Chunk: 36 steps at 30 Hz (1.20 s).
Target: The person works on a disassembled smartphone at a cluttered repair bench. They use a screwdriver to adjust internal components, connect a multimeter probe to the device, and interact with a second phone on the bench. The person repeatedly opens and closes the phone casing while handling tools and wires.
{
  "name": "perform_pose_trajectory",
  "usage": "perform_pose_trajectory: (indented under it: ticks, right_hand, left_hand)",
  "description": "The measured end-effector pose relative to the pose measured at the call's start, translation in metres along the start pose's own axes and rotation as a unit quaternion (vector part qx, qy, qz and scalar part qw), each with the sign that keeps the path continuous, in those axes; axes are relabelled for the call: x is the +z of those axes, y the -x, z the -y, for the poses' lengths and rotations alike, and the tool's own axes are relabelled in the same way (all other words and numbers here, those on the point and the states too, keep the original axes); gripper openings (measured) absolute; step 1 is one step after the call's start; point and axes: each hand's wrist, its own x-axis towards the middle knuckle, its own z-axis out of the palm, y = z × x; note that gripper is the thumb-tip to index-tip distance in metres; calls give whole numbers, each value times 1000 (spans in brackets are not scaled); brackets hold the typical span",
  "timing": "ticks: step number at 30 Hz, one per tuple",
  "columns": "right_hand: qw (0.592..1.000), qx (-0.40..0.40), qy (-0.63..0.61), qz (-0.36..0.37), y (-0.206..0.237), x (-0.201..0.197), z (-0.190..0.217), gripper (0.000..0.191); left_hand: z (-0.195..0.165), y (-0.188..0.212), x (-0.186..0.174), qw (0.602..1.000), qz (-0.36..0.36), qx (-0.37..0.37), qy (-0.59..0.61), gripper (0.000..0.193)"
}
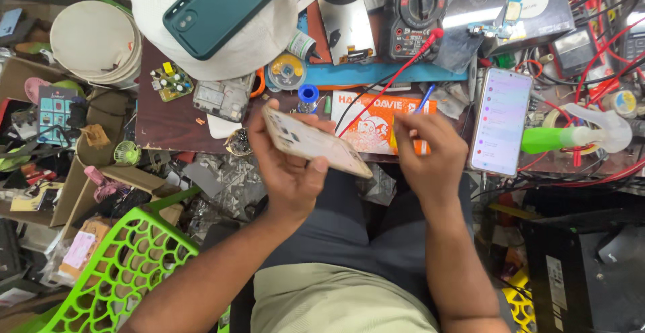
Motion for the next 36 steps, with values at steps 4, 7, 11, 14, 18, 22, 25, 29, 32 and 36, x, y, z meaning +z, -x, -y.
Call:
perform_pose_trajectory:
  ticks: [4, 7, 11, 14, 18, 22, 25, 29, 32, 36]
  right_hand:
    - [974, -129, 185, -8, -37, 27, -12, 14]
    - [958, -144, 249, 20, -49, 39, -16, 20]
    - [945, -149, 289, 16, -53, 45, -18, 26]
    - [942, -148, 301, 14, -52, 48, -20, 29]
    - [940, -159, 303, 6, -44, 50, -20, 35]
    - [930, -149, 336, 0, -38, 54, -18, 43]
    - [928, -151, 341, -1, -38, 54, -19, 43]
    - [929, -162, 334, 2, -41, 54, -20, 41]
    - [931, -175, 319, 2, -42, 52, -19, 40]
    - [930, -175, 323, 19, -41, 50, -18, 44]
  left_hand:
    - [2, 8, 5, 997, 45, -14, -59, 90]
    - [2, 10, 6, 994, 78, -7, -72, 90]
    - [4, 10, 8, 993, 91, 2, -73, 90]
    - [4, 11, 9, 994, 88, -3, -67, 91]
    - [3, 11, 10, 993, 93, -6, -78, 92]
    - [1, 11, 11, 990, 97, 3, -102, 92]
    - [0, 12, 11, 990, 101, 2, -102, 92]
    - [2, 13, 12, 990, 110, 2, -91, 92]
    - [3, 13, 12, 989, 110, 6, -97, 92]
    - [5, 14, 12, 990, 108, -1, -93, 92]
